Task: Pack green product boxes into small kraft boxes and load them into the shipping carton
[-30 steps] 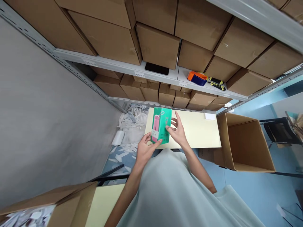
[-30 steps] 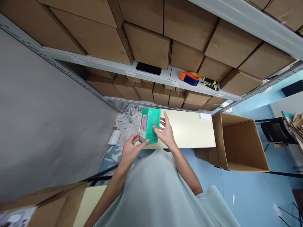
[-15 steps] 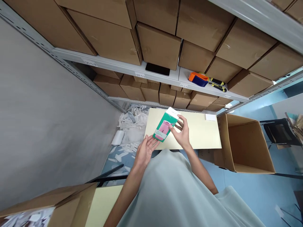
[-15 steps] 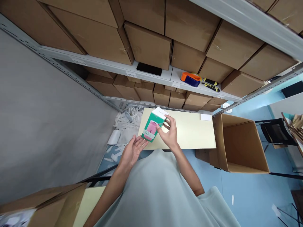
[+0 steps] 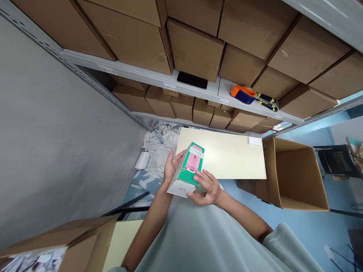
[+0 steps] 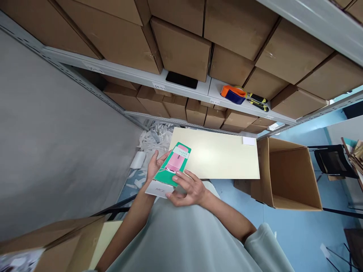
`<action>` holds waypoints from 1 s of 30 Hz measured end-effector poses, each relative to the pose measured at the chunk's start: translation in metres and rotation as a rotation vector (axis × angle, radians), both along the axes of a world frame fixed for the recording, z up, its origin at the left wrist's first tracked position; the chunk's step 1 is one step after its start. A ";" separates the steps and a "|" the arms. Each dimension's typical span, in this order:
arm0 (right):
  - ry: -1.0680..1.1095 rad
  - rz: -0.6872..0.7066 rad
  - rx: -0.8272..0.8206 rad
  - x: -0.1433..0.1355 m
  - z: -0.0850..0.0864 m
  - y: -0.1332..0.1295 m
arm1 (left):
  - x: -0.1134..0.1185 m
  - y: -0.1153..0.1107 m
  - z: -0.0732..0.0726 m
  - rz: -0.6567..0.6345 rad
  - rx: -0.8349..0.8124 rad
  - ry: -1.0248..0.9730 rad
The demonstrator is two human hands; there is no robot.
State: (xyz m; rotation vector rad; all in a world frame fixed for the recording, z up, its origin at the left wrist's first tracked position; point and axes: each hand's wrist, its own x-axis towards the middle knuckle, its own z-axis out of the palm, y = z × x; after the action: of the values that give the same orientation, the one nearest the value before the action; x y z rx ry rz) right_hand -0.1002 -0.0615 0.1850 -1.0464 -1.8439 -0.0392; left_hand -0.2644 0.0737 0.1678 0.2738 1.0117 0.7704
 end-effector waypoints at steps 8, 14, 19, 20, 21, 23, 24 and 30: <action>0.862 -0.411 -0.543 0.070 0.040 0.107 | 0.021 -0.033 0.018 0.088 0.481 0.571; 1.532 -0.357 -1.335 0.092 0.001 0.150 | 0.020 -0.011 0.050 -0.057 1.218 1.141; 1.714 -0.250 -1.894 0.063 -0.045 0.128 | 0.036 0.016 0.044 -0.207 1.293 1.221; 1.732 -0.227 -1.948 0.060 -0.053 0.125 | 0.039 0.018 0.039 -0.227 1.287 1.228; 1.745 -0.218 -1.976 0.057 -0.062 0.124 | 0.042 0.020 0.033 -0.244 1.274 1.241; 1.754 -0.250 -1.968 0.057 -0.079 0.130 | 0.042 0.022 0.018 -0.272 1.228 1.278; 1.749 -0.277 -1.934 0.059 -0.089 0.137 | 0.039 0.022 0.008 -0.279 1.198 1.298; 1.471 -0.377 -1.528 0.071 -0.148 0.218 | 0.016 0.017 -0.085 -0.253 0.882 1.303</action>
State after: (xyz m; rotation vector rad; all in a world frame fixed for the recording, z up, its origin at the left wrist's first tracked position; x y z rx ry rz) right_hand -0.0295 0.1565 0.0372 -1.5966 -0.0238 1.6311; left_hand -0.2485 0.0908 0.0827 1.7971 1.7190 0.7323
